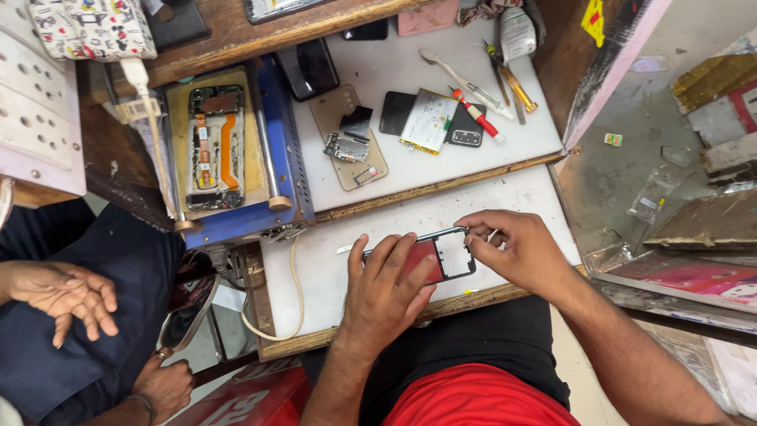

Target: The person disassembles a smartphone by removing the back cover, battery, and screen assembly. They then wipe the screen and frame with a cloth. The person works at a cluttered repair bench with tools and spare parts visible.

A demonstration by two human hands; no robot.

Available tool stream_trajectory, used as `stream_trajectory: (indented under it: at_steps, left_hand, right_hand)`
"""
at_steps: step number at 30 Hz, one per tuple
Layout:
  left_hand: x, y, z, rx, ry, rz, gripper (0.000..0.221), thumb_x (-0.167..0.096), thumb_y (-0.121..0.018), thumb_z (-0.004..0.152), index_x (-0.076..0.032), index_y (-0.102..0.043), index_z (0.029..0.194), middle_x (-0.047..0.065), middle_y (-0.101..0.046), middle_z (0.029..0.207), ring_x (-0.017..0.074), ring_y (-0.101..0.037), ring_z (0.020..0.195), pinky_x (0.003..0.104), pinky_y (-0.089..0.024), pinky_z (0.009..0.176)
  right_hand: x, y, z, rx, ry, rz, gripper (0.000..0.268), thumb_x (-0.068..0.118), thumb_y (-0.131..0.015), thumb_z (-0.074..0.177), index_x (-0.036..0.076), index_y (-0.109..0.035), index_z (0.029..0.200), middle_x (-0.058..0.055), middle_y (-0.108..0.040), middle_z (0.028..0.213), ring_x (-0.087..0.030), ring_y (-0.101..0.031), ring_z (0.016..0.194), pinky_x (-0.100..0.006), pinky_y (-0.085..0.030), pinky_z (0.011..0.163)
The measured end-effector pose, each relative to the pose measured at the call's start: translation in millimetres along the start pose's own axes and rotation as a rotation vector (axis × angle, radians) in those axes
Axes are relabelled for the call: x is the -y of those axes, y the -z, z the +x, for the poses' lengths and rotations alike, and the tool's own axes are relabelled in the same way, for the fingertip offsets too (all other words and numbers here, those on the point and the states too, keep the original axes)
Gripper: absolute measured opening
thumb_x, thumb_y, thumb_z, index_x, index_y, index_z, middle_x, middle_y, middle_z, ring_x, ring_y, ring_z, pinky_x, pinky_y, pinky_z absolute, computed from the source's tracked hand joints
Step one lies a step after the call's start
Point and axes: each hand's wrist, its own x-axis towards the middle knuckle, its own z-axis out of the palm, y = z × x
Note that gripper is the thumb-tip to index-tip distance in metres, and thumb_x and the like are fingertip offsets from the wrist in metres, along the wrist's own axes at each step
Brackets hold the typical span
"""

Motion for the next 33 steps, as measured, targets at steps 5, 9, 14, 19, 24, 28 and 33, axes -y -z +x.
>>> stream_trajectory:
  at_steps: [5, 9, 14, 19, 24, 28, 33]
  left_hand:
    - [-17, 24, 11, -0.018, -0.068, 0.002, 0.069, -0.029, -0.089, 0.083, -0.023, -0.05, 0.14, 0.016, -0.056, 0.143, 0.0315, -0.055, 0.129, 0.067, -0.031, 0.114]
    - [-30, 39, 15, -0.031, -0.079, 0.011, 0.064, -0.031, -0.088, 0.087, -0.024, -0.049, 0.138, 0.015, -0.058, 0.143, 0.0303, -0.057, 0.13, 0.066, -0.03, 0.114]
    - [-36, 48, 16, -0.045, -0.082, -0.005, 0.058, -0.03, -0.085, 0.093, -0.023, -0.049, 0.138, 0.016, -0.059, 0.144, 0.0295, -0.059, 0.128, 0.057, -0.035, 0.106]
    - [-42, 55, 13, -0.021, -0.095, 0.082, 0.051, -0.025, -0.081, 0.095, -0.028, -0.051, 0.136, 0.011, -0.063, 0.143, 0.0247, -0.06, 0.129, 0.052, -0.037, 0.104]
    - [-43, 59, 14, -0.009, -0.1, 0.065, 0.051, -0.027, -0.082, 0.095, -0.027, -0.051, 0.136, 0.012, -0.063, 0.143, 0.0246, -0.06, 0.13, 0.051, -0.038, 0.103]
    - [-41, 65, 17, -0.003, -0.074, 0.019, 0.056, -0.033, -0.084, 0.091, -0.022, -0.052, 0.136, 0.015, -0.061, 0.143, 0.0284, -0.058, 0.129, 0.054, -0.038, 0.101]
    - [-43, 76, 23, 0.044, -0.059, 0.057, 0.058, -0.032, -0.085, 0.086, -0.02, -0.057, 0.135, 0.017, -0.06, 0.142, 0.0298, -0.057, 0.128, 0.053, -0.04, 0.097]
  right_hand:
    - [11, 3, -16, -0.159, 0.047, 0.065, 0.022, 0.01, -0.074, 0.087, 0.006, -0.078, 0.108, -0.003, -0.077, 0.079, -0.007, -0.069, 0.067, -0.022, -0.056, 0.062]
    - [18, 6, -27, -0.213, -0.013, 0.13, 0.015, 0.011, -0.072, 0.093, 0.004, -0.079, 0.104, -0.003, -0.076, 0.075, -0.007, -0.069, 0.065, -0.023, -0.055, 0.058]
    - [28, 24, -39, -0.13, 0.153, 0.173, 0.019, 0.01, -0.07, 0.092, 0.002, -0.078, 0.108, -0.005, -0.078, 0.086, -0.007, -0.071, 0.074, -0.021, -0.057, 0.066]
    - [27, 23, -41, -0.151, 0.101, 0.106, 0.016, 0.011, -0.075, 0.089, 0.003, -0.079, 0.101, -0.004, -0.079, 0.081, -0.007, -0.072, 0.07, -0.023, -0.057, 0.061]
    - [27, 21, -34, -0.122, -0.034, 0.119, 0.015, 0.017, -0.073, 0.094, 0.004, -0.081, 0.095, -0.004, -0.078, 0.071, -0.01, -0.071, 0.064, -0.027, -0.057, 0.057]
    - [42, 38, -24, -0.003, 0.157, 0.01, 0.022, 0.019, -0.064, 0.098, 0.006, -0.08, 0.106, -0.002, -0.081, 0.085, -0.012, -0.077, 0.075, -0.027, -0.061, 0.063]
    - [63, 48, -15, -0.054, 0.597, -0.379, 0.019, 0.024, -0.069, 0.093, 0.009, -0.074, 0.104, -0.004, -0.077, 0.1, -0.022, -0.075, 0.09, -0.033, -0.06, 0.074]
